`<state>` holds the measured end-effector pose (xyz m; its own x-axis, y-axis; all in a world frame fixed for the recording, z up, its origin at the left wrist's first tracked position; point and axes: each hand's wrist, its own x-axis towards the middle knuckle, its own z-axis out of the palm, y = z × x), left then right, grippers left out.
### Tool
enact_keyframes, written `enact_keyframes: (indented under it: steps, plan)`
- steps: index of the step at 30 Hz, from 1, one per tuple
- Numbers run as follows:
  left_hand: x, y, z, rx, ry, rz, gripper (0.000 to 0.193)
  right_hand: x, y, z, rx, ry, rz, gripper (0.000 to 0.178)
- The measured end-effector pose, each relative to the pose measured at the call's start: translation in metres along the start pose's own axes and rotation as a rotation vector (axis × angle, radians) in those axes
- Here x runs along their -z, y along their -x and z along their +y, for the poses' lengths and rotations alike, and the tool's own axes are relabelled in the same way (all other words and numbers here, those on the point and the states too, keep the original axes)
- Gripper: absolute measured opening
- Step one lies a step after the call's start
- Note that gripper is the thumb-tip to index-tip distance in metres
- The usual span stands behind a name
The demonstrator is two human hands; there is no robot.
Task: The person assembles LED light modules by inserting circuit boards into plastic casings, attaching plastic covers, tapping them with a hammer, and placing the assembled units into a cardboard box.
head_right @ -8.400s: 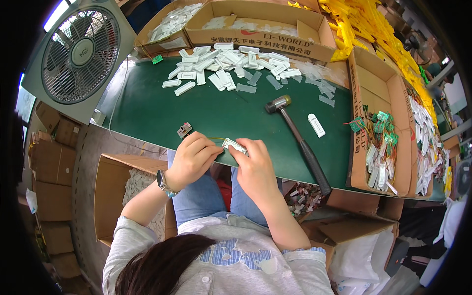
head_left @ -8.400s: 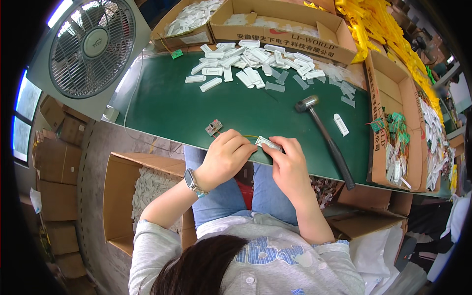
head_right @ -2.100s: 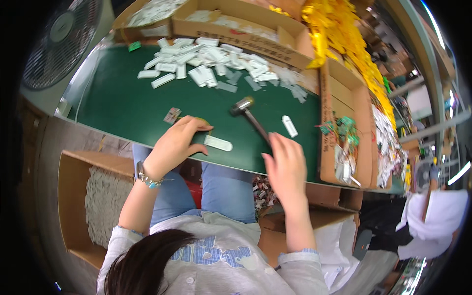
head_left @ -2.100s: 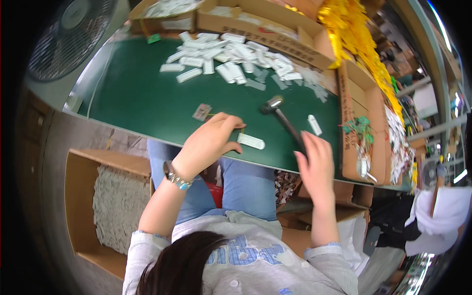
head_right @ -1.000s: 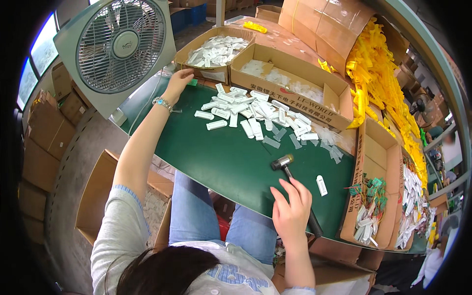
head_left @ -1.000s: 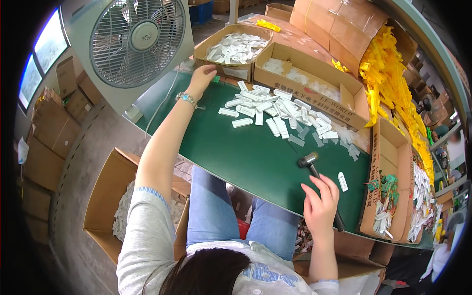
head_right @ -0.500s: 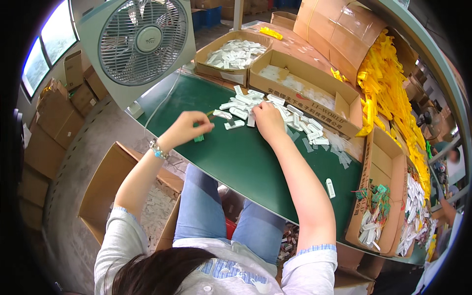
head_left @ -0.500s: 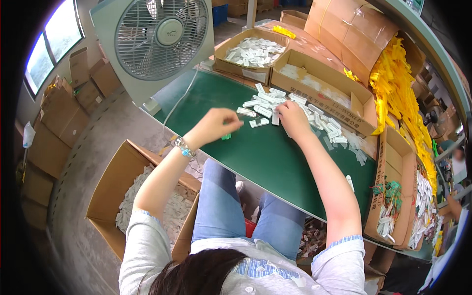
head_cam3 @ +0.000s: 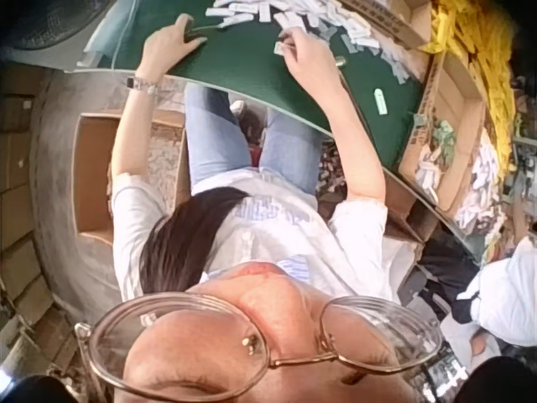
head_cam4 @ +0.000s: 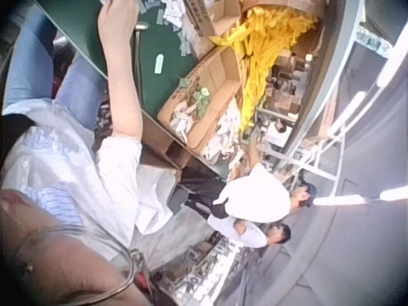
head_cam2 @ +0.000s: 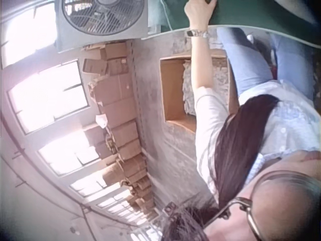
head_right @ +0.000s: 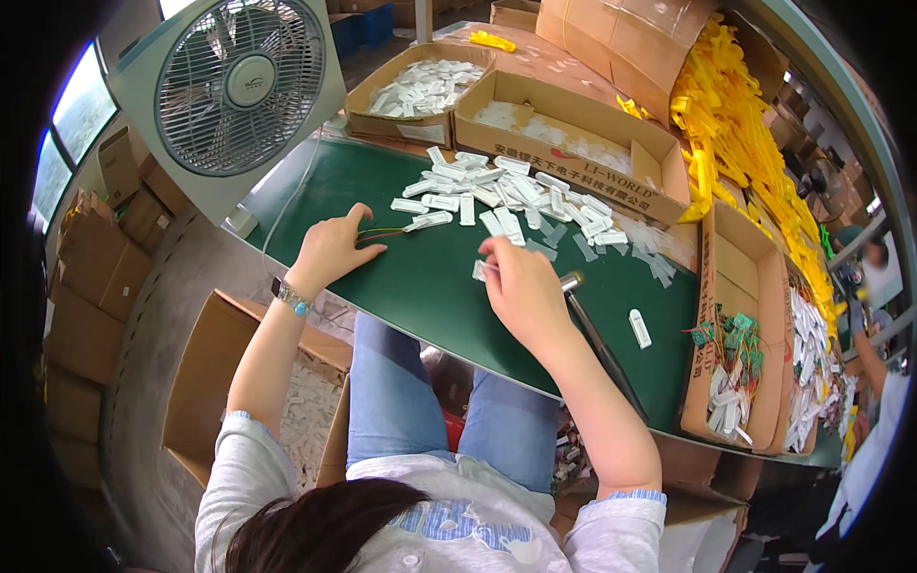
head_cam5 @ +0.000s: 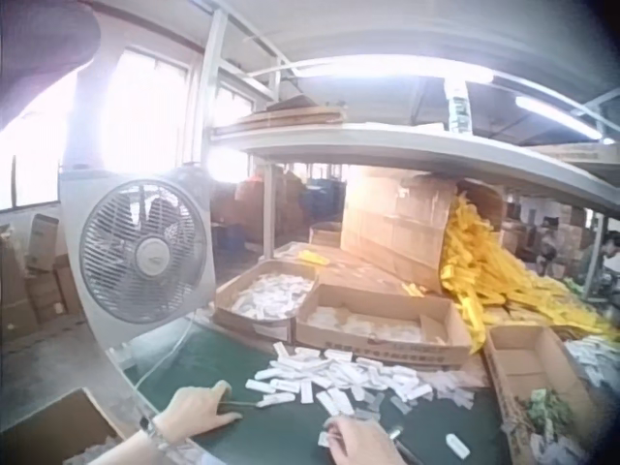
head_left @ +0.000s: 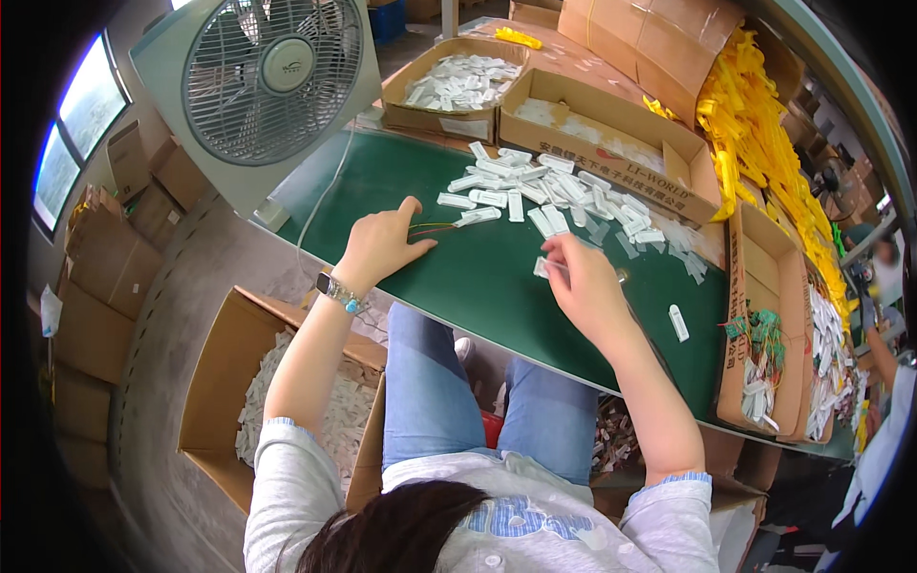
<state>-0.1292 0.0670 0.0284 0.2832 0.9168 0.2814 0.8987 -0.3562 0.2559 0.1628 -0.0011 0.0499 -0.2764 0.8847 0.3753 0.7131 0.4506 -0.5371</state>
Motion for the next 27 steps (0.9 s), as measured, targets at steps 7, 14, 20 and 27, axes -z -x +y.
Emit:
enact_keyframes:
  steps: [7, 14, 20, 27]
  plan:
    - [-0.018, -0.006, 0.016, -0.245, -0.097, 0.055, 0.034, 0.001, 0.075, 0.015, 0.041, 0.252, 0.112, 0.035]
    - [-0.032, -0.009, 0.042, -0.205, 0.100, 0.152, 0.014, -0.010, 0.099, 0.024, 0.012, 0.267, 0.200, 0.024]
    - [-0.033, 0.019, 0.106, -0.682, 0.323, 0.231, 0.019, -0.006, 0.099, 0.024, -0.027, 0.130, 0.176, 0.021]
    - [-0.044, 0.027, 0.125, -0.875, 0.238, 0.227, 0.024, -0.002, 0.101, 0.026, -0.127, -0.100, 0.159, 0.043]
